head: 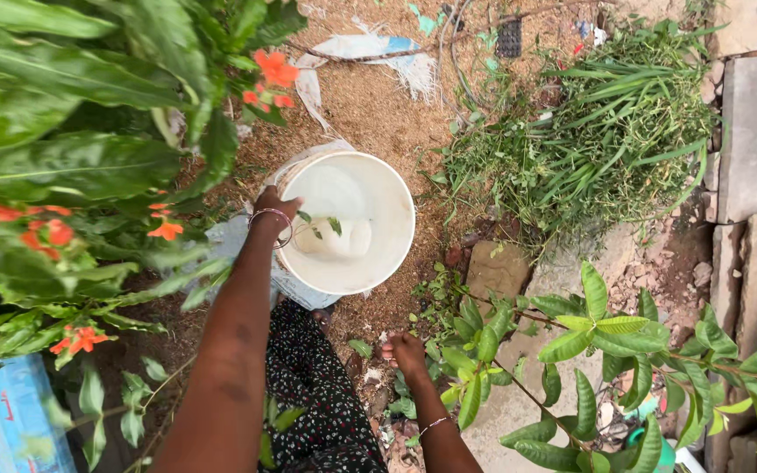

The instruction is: The person pours water on a small tree and bushes using a cup, handles the branches of the tree, and picks up small items from a bucket by hand.

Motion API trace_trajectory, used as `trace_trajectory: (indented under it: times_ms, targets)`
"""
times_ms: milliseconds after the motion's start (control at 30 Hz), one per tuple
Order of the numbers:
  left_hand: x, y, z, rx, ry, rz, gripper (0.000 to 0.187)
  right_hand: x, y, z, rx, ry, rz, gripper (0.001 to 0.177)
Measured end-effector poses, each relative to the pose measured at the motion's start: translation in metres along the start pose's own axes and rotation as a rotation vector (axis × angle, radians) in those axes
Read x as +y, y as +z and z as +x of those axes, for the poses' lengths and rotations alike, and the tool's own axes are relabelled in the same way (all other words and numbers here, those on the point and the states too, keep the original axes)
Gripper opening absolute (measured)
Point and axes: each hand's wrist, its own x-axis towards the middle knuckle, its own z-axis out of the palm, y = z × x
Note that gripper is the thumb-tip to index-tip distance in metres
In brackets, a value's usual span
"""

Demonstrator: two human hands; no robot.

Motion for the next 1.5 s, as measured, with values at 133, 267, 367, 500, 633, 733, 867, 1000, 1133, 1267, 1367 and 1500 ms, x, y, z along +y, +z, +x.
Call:
trace_trajectory:
  times_ms: [133, 267, 367, 500, 633, 733, 867, 1000, 1133, 1267, 1367, 1500]
  targets:
    - [-0.026, 0.010, 0.013, 0.077, -0.083, -0.087, 0.088, 0.005, -0.010, -0.005, 0.005, 0.018, -0.008, 0.020]
    - [-0.026, 0.013, 0.015, -0.038, -0.136, -0.235, 0.066, -0.003, -0.013, 0.003, 0.031, -0.062, -0.112, 0.025]
    - [-0.014, 0.005, 0.010, 0.067, -0.072, -0.158, 0.060, -0.019, -0.009, 0.015, 0.039, -0.175, -0.220, 0.034]
    - [-0.002, 0.013, -0.042, 0.404, 0.267, -0.001, 0.052, -0.066, 0.004, -0.004, 0.233, -0.334, -0.451, 0.031]
    - [0.016, 0.007, -0.100, 0.431, 0.432, 0.006, 0.042, -0.153, 0.030, -0.064, 0.645, -0.986, -0.415, 0.073]
    - [0.021, 0.011, -0.144, 0.412, 0.559, 0.104, 0.020, -0.207, 0.040, -0.093, 0.751, -1.184, -0.630, 0.083]
    - [0.031, 0.008, -0.188, 0.359, 0.573, 0.155, 0.042, -0.235, 0.056, -0.079, 0.394, -1.011, -0.865, 0.034]
    - [0.035, 0.012, -0.242, 0.311, 0.511, 0.134, 0.068, -0.224, 0.066, -0.082, 0.134, -1.096, -0.890, 0.017]
    - [0.020, 0.012, -0.269, 0.308, 0.444, -0.001, 0.083, -0.211, 0.073, -0.101, -0.151, -0.644, -0.956, 0.023]
    - [-0.005, -0.006, -0.271, 0.424, 0.446, -0.345, 0.080, -0.194, 0.080, -0.063, -0.369, -0.576, -0.669, 0.022]
    - [-0.021, -0.028, -0.277, 0.441, 0.380, -0.303, 0.075, -0.191, 0.089, -0.011, -0.219, -0.383, -0.599, 0.021]
    - [-0.022, -0.050, -0.298, 0.574, 0.536, -0.436, 0.051, -0.212, 0.101, 0.019, 0.060, -0.740, -0.667, 0.014]
